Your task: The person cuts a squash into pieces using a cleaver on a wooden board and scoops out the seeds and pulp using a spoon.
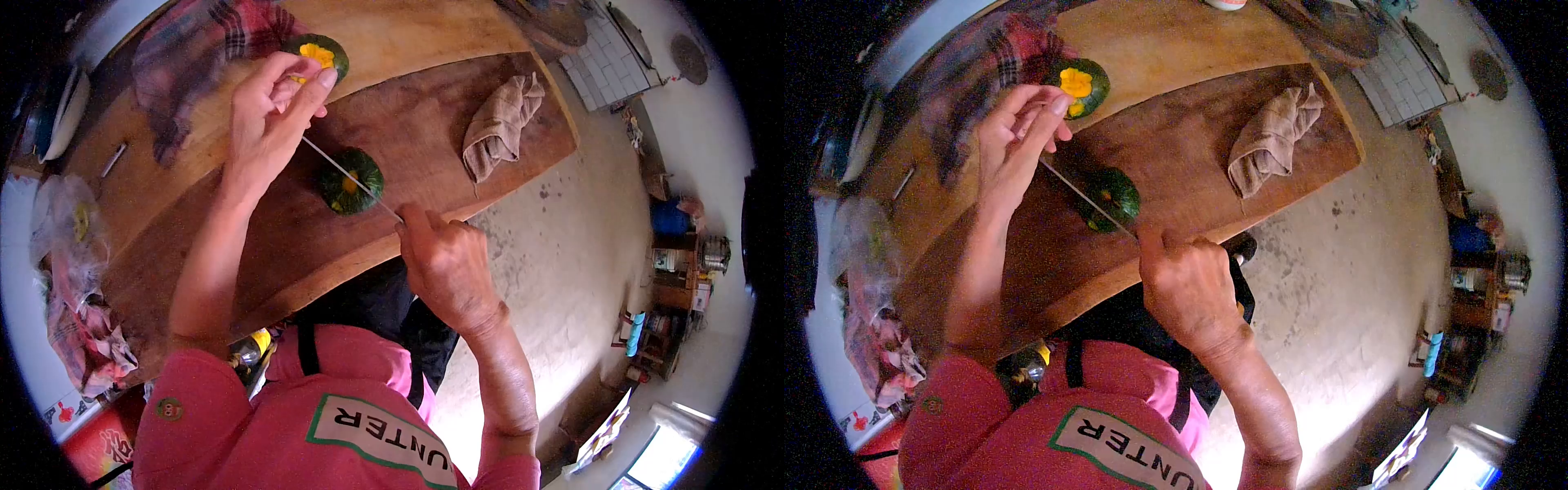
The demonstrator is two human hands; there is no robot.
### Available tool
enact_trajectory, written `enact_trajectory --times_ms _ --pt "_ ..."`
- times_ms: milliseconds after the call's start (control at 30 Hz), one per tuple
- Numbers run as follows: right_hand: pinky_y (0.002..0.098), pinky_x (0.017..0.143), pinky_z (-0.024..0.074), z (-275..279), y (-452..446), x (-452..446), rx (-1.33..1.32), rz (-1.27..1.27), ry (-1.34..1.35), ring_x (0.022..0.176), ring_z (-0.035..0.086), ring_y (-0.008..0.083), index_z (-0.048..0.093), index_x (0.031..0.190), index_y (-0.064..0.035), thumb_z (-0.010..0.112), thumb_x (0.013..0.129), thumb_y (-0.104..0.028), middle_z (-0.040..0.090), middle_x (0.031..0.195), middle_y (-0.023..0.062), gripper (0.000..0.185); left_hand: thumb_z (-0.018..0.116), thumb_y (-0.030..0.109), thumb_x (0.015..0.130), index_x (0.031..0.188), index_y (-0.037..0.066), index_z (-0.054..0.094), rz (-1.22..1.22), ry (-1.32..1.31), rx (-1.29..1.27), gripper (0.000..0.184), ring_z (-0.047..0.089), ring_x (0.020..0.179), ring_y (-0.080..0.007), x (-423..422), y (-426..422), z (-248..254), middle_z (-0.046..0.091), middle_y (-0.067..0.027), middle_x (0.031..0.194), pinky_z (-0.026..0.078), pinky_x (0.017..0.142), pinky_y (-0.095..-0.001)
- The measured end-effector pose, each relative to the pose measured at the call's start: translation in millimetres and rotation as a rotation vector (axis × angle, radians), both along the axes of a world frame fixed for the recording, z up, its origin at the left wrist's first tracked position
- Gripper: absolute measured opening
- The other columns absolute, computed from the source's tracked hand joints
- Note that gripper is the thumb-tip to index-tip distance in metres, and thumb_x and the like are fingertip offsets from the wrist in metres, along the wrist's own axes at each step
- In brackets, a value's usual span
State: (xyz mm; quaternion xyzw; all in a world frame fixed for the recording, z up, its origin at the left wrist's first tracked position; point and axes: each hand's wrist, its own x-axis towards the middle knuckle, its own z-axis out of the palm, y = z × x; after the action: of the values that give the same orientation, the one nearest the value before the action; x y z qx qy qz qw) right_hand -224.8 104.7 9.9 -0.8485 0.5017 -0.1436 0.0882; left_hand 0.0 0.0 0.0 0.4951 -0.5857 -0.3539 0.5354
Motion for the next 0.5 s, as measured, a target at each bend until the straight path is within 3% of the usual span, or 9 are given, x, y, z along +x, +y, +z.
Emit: enact_trajectory --times_ms 267,367,500 --pt "0.0469 0.054 0.0481 0.7 -15.3 -1.6 0.129 0.042 0.028 0.063 0.064 0.0383 0.047 0.089 -0.0031 0.059 0.091 -0.007 0.059 0.065 0.0178 0.013 0.053 0.009 0.094 0.102 0.002 0.067 -0.101 0.073 0.016 0.017 0.055 0.06 -0.0059 0.9 -22.4 -14.8 0.069 -0.0056 0.085 0.038 0.051 -0.0193" --pt "0.047 0.052 0.0479 5.0 -19.5 0.7 0.136 0.066 0.026 0.062 0.063 0.0392 0.046 0.089 -0.0024 0.058 0.091 -0.005 0.059 0.064 0.0182 0.013 0.046 -0.004 0.086 0.085 -0.001 0.068 -0.103 -0.028 0.031 0.023 0.05 0.052 -0.0072 6.1 -29.2 -21.3 0.067 -0.0075 0.074 0.038 0.049 -0.0218" --pt "0.0457 0.05 0.0473 11.9 -29.3 1.7 0.227 0.088 0.033 0.059 0.062 0.0383 0.045 0.089 -0.0016 0.057 0.091 -0.005 0.058 0.063 0.0173 0.013 0.042 -0.006 0.082 0.07 -0.001 0.066 -0.117 0.086 0.029 0.028 0.049 0.05 -0.0073 1.2 -29.5 -18.8 0.066 -0.0079 0.069 0.036 0.046 -0.0226"
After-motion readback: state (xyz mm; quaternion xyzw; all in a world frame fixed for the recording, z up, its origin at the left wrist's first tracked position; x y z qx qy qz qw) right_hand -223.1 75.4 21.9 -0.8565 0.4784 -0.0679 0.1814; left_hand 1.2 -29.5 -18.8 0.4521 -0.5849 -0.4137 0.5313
